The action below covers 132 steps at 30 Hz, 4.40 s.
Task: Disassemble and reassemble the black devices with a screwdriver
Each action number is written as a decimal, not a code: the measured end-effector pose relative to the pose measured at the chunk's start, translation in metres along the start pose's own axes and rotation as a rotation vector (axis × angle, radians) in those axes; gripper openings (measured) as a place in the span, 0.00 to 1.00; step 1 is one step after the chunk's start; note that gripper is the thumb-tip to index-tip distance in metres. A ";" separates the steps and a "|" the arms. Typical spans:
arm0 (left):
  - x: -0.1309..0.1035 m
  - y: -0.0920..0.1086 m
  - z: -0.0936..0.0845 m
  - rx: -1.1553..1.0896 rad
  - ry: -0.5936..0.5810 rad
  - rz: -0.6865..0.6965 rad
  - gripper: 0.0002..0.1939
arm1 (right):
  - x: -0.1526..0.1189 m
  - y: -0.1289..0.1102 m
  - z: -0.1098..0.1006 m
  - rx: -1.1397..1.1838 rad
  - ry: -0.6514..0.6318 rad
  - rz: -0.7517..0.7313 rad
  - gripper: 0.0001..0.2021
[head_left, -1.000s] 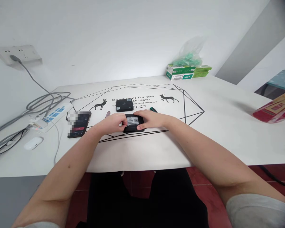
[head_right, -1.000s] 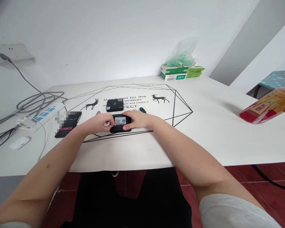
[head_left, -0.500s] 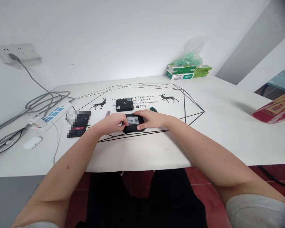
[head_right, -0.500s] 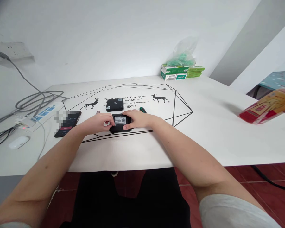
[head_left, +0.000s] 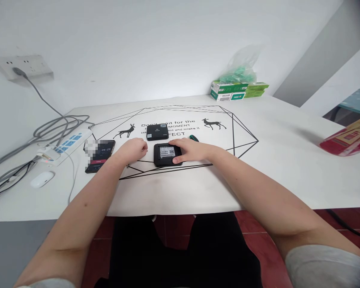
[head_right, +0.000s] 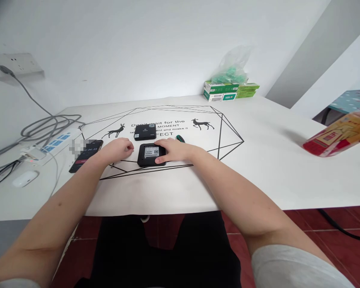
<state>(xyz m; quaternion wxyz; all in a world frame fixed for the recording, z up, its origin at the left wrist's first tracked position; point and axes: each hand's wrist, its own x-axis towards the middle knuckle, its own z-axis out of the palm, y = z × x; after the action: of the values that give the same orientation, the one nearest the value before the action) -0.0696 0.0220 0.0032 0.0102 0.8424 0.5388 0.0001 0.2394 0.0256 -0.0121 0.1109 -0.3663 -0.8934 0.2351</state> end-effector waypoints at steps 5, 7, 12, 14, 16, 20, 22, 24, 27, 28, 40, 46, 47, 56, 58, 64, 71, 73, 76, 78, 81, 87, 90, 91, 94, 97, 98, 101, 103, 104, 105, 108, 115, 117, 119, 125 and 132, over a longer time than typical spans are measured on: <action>-0.001 0.004 -0.001 -0.049 -0.004 0.075 0.12 | 0.000 0.000 0.000 -0.009 -0.011 -0.018 0.45; 0.001 0.003 0.002 -0.045 -0.007 0.097 0.13 | 0.001 -0.002 -0.001 -0.010 -0.018 -0.005 0.46; 0.007 -0.002 0.010 -0.003 0.017 0.147 0.13 | 0.001 -0.004 -0.001 -0.010 -0.032 0.008 0.47; 0.007 -0.005 0.012 -0.024 0.006 0.142 0.13 | 0.001 -0.001 0.000 -0.003 -0.019 -0.006 0.48; 0.006 -0.008 0.012 -0.059 -0.011 0.132 0.14 | 0.000 0.004 0.001 0.010 -0.001 -0.002 0.52; 0.005 -0.016 0.016 -0.113 -0.012 0.123 0.15 | -0.003 0.012 0.001 0.012 -0.045 0.027 0.61; 0.006 -0.018 0.018 -0.124 -0.009 0.127 0.15 | -0.005 0.014 -0.001 -0.014 -0.096 0.029 0.67; 0.006 -0.019 0.018 -0.136 -0.008 0.134 0.14 | -0.005 0.014 -0.001 -0.036 -0.116 0.028 0.69; 0.007 -0.017 0.017 -0.152 -0.005 0.123 0.14 | -0.005 0.013 -0.001 -0.041 -0.107 0.031 0.70; 0.006 -0.016 0.017 -0.154 -0.005 0.121 0.14 | -0.005 0.013 0.000 -0.038 -0.101 0.034 0.71; 0.005 -0.004 0.008 -0.185 0.026 0.004 0.08 | -0.005 0.000 -0.002 -0.072 -0.101 0.057 0.70; 0.006 -0.002 0.010 -0.132 0.017 0.007 0.08 | -0.006 0.001 -0.002 -0.064 -0.100 0.040 0.68; 0.005 -0.001 0.010 -0.128 0.022 0.010 0.09 | -0.006 0.002 -0.002 -0.059 -0.098 0.042 0.68; 0.001 0.037 0.004 -0.341 0.117 0.088 0.05 | 0.001 -0.010 0.006 -0.082 -0.046 0.065 0.68; 0.003 0.045 0.006 -0.360 0.145 0.122 0.06 | 0.002 -0.013 0.008 -0.084 -0.048 0.063 0.67; 0.012 0.063 0.015 -0.447 0.194 0.141 0.07 | 0.001 -0.019 0.003 -0.059 -0.067 0.044 0.64; 0.018 0.072 0.019 -0.441 0.203 0.105 0.08 | 0.002 -0.020 0.000 -0.060 -0.078 0.021 0.56; 0.019 0.074 0.019 -0.428 0.202 0.096 0.08 | 0.002 -0.019 0.001 -0.064 -0.077 0.025 0.55; 0.020 0.077 0.018 -0.431 0.207 0.091 0.08 | 0.003 -0.018 0.002 -0.065 -0.071 0.021 0.56; 0.020 0.077 0.017 -0.452 0.209 0.091 0.08 | 0.003 -0.019 0.002 -0.065 -0.070 0.020 0.57; 0.021 0.077 0.016 -0.489 0.209 0.098 0.08 | 0.002 -0.020 0.001 -0.065 -0.070 0.027 0.57; 0.022 0.079 0.015 -0.501 0.198 0.071 0.08 | 0.003 -0.019 0.001 -0.073 -0.075 0.026 0.56; 0.022 0.081 0.015 -0.478 0.195 0.038 0.07 | 0.003 -0.019 0.001 -0.073 -0.075 0.031 0.55; 0.022 0.081 0.016 -0.470 0.197 0.030 0.07 | 0.003 -0.019 0.001 -0.074 -0.075 0.032 0.55; 0.022 0.081 0.016 -0.466 0.207 0.022 0.07 | 0.003 -0.019 0.001 -0.075 -0.076 0.033 0.54; 0.022 0.080 0.017 -0.508 0.203 0.032 0.06 | 0.002 -0.019 0.001 -0.076 -0.081 0.038 0.53; 0.022 0.079 0.016 -0.534 0.196 0.039 0.07 | 0.002 -0.019 0.001 -0.077 -0.082 0.040 0.52; 0.020 0.077 0.015 -0.625 0.176 0.064 0.05 | 0.001 -0.018 0.001 -0.077 -0.084 0.037 0.54; 0.019 0.074 0.014 -0.639 0.208 0.050 0.06 | 0.000 -0.016 0.002 -0.079 -0.079 0.030 0.58; 0.018 0.071 0.013 -0.614 0.238 0.036 0.07 | 0.000 -0.016 0.003 -0.081 -0.075 0.029 0.61; 0.017 0.066 0.013 -0.574 0.266 0.022 0.08 | 0.000 -0.015 0.004 -0.083 -0.074 0.032 0.63; 0.013 0.047 0.013 -0.413 0.224 0.074 0.17 | -0.001 -0.013 0.006 -0.091 -0.081 0.046 0.66; -0.006 0.018 0.014 -0.326 -0.187 0.192 0.62 | -0.007 0.001 -0.011 -0.174 0.031 0.065 0.61; -0.010 0.022 0.012 -0.327 -0.211 0.159 0.64 | -0.010 0.008 -0.021 -0.237 0.114 0.245 0.53; -0.012 0.029 0.010 -0.349 -0.198 0.129 0.62 | -0.013 0.014 -0.028 -0.264 0.117 0.486 0.44; -0.009 0.050 0.014 -0.430 -0.083 0.132 0.57 | -0.010 0.012 -0.026 -0.174 0.107 0.583 0.34; -0.008 0.060 0.016 -0.480 -0.105 0.165 0.57 | -0.003 0.011 -0.018 -0.078 0.363 0.551 0.35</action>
<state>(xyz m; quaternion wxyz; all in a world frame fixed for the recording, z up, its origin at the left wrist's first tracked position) -0.0183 -0.0103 -0.0115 0.2379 0.8559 0.4514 0.0849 0.2543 0.0365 -0.0022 0.1865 -0.6340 -0.7348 0.1525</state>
